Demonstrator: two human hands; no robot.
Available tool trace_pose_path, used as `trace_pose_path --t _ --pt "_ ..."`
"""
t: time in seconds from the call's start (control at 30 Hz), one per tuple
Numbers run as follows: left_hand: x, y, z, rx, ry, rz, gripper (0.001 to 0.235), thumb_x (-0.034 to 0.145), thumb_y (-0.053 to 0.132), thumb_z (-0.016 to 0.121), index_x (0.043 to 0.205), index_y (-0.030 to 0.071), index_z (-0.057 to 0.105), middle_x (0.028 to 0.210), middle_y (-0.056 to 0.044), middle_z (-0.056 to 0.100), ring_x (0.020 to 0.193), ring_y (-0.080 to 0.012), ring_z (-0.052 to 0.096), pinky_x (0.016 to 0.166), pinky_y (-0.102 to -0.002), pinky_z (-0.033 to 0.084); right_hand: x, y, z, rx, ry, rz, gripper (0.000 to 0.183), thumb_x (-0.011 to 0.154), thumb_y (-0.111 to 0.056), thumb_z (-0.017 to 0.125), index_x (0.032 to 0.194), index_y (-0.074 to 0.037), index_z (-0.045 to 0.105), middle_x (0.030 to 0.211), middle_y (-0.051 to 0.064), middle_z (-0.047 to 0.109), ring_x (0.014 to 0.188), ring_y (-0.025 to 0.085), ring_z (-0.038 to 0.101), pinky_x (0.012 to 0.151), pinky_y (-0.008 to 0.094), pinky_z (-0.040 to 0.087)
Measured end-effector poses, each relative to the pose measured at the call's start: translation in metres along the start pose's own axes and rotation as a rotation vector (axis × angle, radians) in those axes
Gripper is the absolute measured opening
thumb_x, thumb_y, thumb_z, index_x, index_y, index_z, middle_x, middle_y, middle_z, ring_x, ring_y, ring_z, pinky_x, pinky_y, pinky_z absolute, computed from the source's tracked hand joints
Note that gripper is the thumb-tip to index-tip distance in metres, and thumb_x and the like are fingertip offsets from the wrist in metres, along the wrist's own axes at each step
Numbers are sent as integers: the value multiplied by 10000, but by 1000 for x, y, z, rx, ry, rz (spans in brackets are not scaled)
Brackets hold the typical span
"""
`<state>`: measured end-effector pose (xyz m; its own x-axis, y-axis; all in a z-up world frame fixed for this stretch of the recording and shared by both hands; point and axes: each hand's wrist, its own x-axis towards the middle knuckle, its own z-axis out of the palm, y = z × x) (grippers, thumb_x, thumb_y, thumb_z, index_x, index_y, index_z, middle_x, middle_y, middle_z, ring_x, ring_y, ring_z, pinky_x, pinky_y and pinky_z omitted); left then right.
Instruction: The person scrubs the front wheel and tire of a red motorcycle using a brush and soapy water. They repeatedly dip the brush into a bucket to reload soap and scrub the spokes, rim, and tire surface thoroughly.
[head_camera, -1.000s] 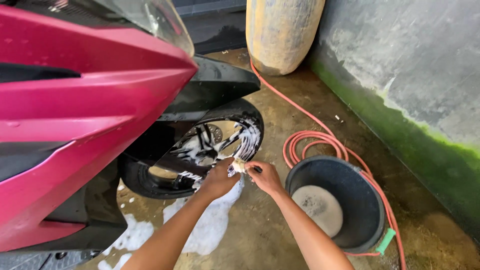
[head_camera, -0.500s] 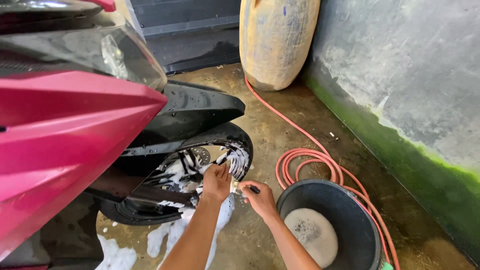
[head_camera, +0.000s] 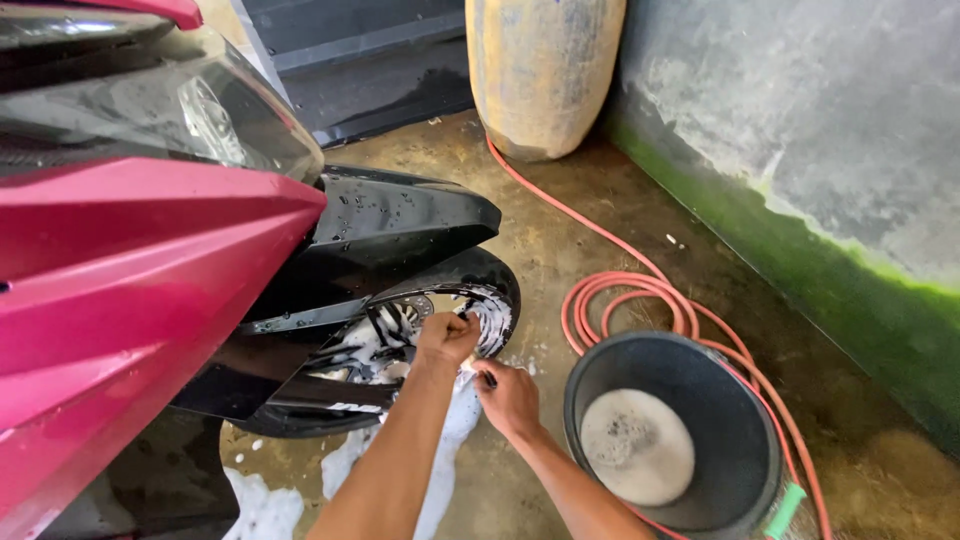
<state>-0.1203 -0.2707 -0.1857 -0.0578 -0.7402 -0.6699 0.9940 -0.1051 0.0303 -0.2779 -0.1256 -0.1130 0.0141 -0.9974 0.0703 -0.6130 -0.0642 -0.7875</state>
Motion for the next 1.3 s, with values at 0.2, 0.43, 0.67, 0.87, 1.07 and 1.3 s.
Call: trace_pose_path --t 0.2,0.43,0.67,0.87,1.07,1.3 --pt "50 3 -19 177 -53 -47 278 693 -239 396 920 -90 457 859 -104 410 865 -288 467 827 -393 487 -14 11 13 -212 45 -92 212 875 -253 606 1005 -328 755 787 108 771 754 357 764 681 498 626" --pt "67 27 -7 -42 30 -193 336 640 -244 218 772 2 405 873 -147 490 843 -254 459 808 -387 515 -2 -10 -13 -203 81 -133 197 867 -269 632 1015 -326 750 758 107 767 723 355 761 668 506 624" --pt "-35 71 32 212 32 -69 302 687 -351 402 814 -85 467 776 -111 460 710 -302 528 674 -376 549 15 -38 -27 -256 190 -342 269 898 -193 623 1131 -265 737 959 157 779 748 410 750 676 575 608" --pt "-76 59 26 51 -40 -112 321 687 -333 400 853 -100 545 824 -178 595 791 -334 623 766 -415 592 1 -35 -40 -80 205 -473 219 885 -191 661 1051 -309 744 946 55 785 768 325 759 626 467 614" --pt "-154 17 35 265 -216 -3 464 716 -272 426 1077 -22 577 1155 -154 664 1068 -311 636 954 -441 519 -26 -45 -87 123 60 -454 221 837 -137 678 962 -258 815 805 72 795 785 295 772 619 401 603" --pt "-198 -4 27 741 -106 15 674 838 12 637 1476 100 439 1452 -46 545 1286 -249 536 1155 -442 411 -40 -12 -121 -30 -139 -273 233 842 -247 667 1011 -218 825 876 92 803 905 329 755 743 484 608"
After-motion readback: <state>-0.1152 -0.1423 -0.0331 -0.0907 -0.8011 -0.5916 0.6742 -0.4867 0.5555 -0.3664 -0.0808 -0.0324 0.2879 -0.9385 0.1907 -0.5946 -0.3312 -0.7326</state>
